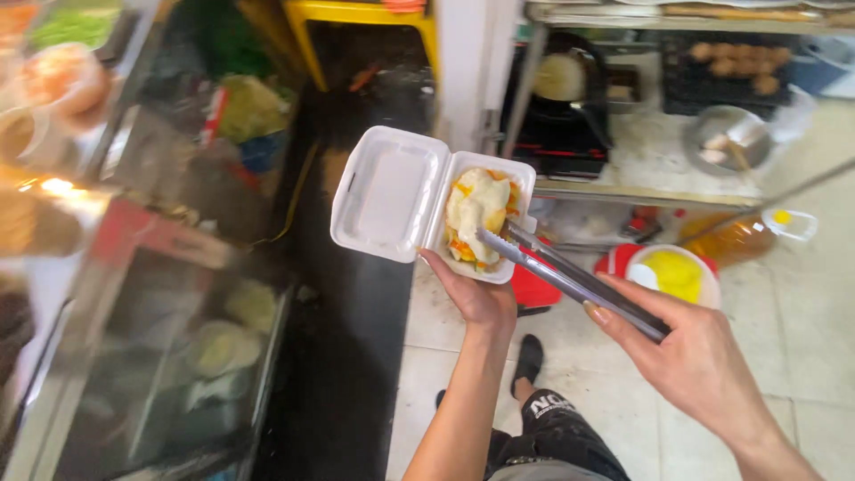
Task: Preparing a food order in a styrofoam container by adding mashed ingredients, slicing cucumbers, adding sauce, and topping it with a fried egg.
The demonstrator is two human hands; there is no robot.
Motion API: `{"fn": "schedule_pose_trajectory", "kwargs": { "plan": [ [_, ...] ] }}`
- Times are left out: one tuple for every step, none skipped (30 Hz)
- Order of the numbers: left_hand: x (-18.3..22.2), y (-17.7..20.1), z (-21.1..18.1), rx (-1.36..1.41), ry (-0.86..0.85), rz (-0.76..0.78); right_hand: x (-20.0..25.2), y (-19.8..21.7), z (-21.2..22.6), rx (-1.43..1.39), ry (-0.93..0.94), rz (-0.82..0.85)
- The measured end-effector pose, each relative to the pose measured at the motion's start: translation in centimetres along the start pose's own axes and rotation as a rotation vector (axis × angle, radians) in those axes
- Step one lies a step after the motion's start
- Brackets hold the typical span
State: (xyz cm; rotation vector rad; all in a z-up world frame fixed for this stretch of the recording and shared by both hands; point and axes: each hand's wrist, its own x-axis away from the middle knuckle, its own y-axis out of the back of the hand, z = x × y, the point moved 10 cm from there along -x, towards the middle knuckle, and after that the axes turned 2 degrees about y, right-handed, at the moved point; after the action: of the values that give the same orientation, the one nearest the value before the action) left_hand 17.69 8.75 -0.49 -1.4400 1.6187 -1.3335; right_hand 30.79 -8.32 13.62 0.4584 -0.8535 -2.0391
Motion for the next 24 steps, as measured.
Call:
{"fn": "schedule_pose_trajectory", "kwargs": {
  "plan": [
    [-0.2, 0.4, -2.3, -0.002, -0.027, 0.002, -0.3, -0.7, 1.7, 0.098, -0.007, 0.043],
    [-0.1, 0.9, -4.4, 0.004, -0.053, -0.002, -0.1, -1.3, 2.9, 0.097, 0.016, 0.057],
    [-0.2, 1.3, -6.4, 0.006, -0.071, 0.004, 0.0, -2.1, 3.8, 0.141, 0.017, 0.096],
    [-0.5, 1.7, -8.3, 0.007, -0.09, 0.012, -0.3, -3.0, 4.7, 0.182, 0.02, 0.133],
    [-0.9, 1.9, -10.3, 0.009, -0.118, 0.009, -0.6, -3.8, 6.2, 0.179, 0.045, 0.147],
    [-1.2, 2.1, -11.8, 0.022, -0.109, 0.005, -1.0, -4.1, 7.8, 0.189, 0.079, 0.13],
    [-1.6, 2.3, -13.2, 0.035, -0.101, 0.001, -1.4, -4.5, 9.3, 0.198, 0.113, 0.113],
    [-1.9, 2.3, -14.9, 0.037, -0.121, -0.004, -1.9, -5.6, 10.4, 0.196, 0.13, 0.125],
    [-2.3, 2.3, -16.0, 0.039, -0.091, -0.026, -2.4, -6.3, 12.5, 0.166, 0.246, 0.088],
    [-2.9, 2.3, -17.0, 0.042, -0.061, -0.046, -2.8, -6.9, 14.6, 0.133, 0.362, 0.049],
    [-3.6, 2.6, -18.2, 0.044, -0.082, -0.048, -3.7, -8.2, 15.7, 0.128, 0.38, 0.059],
    [-4.5, 3.1, -19.0, 0.025, -0.074, -0.053, -4.4, -9.7, 17.3, 0.124, 0.46, 0.078],
    [-5.5, 3.6, -19.8, 0.006, -0.065, -0.059, -5.1, -11.3, 18.8, 0.118, 0.539, 0.097],
    [-6.8, 4.4, -21.0, 0.001, -0.086, -0.063, -6.0, -12.3, 19.6, 0.106, 0.554, 0.107],
    [-8.3, 4.8, -22.1, -0.006, -0.108, -0.033, -7.0, -13.4, 20.5, 0.107, 0.585, 0.124],
    [-9.9, 5.2, -23.3, -0.013, -0.128, -0.004, -7.9, -14.7, 21.4, 0.109, 0.616, 0.141],
    [-11.2, 5.2, -25.0, -0.018, -0.148, -0.01, -9.1, -15.9, 22.2, 0.097, 0.63, 0.153],
    [-12.6, 5.1, -26.2, -0.029, -0.147, -0.02, -10.6, -17.0, 22.8, 0.072, 0.639, 0.161],
    [-14.2, 4.9, -27.4, -0.041, -0.146, -0.03, -12.1, -18.0, 23.4, 0.046, 0.648, 0.169],
    [-15.6, 4.3, -28.6, -0.04, -0.16, -0.031, -13.8, -18.8, 24.6, 0.042, 0.66, 0.175],
    [-17.2, 4.0, -29.4, -0.067, -0.135, -0.077, -15.7, -19.6, 25.7, 0.023, 0.661, 0.185],
    [-18.8, 3.5, -30.0, -0.093, -0.107, -0.124, -17.7, -20.1, 26.8, 0.005, 0.66, 0.196],
    [-20.5, 3.1, -30.7, -0.091, -0.12, -0.128, -19.7, -20.7, 27.7, 0.002, 0.671, 0.204],
    [-22.0, 3.1, -31.2, -0.096, -0.101, -0.152, -21.6, -21.5, 28.5, -0.016, 0.668, 0.227]
  ]
}}
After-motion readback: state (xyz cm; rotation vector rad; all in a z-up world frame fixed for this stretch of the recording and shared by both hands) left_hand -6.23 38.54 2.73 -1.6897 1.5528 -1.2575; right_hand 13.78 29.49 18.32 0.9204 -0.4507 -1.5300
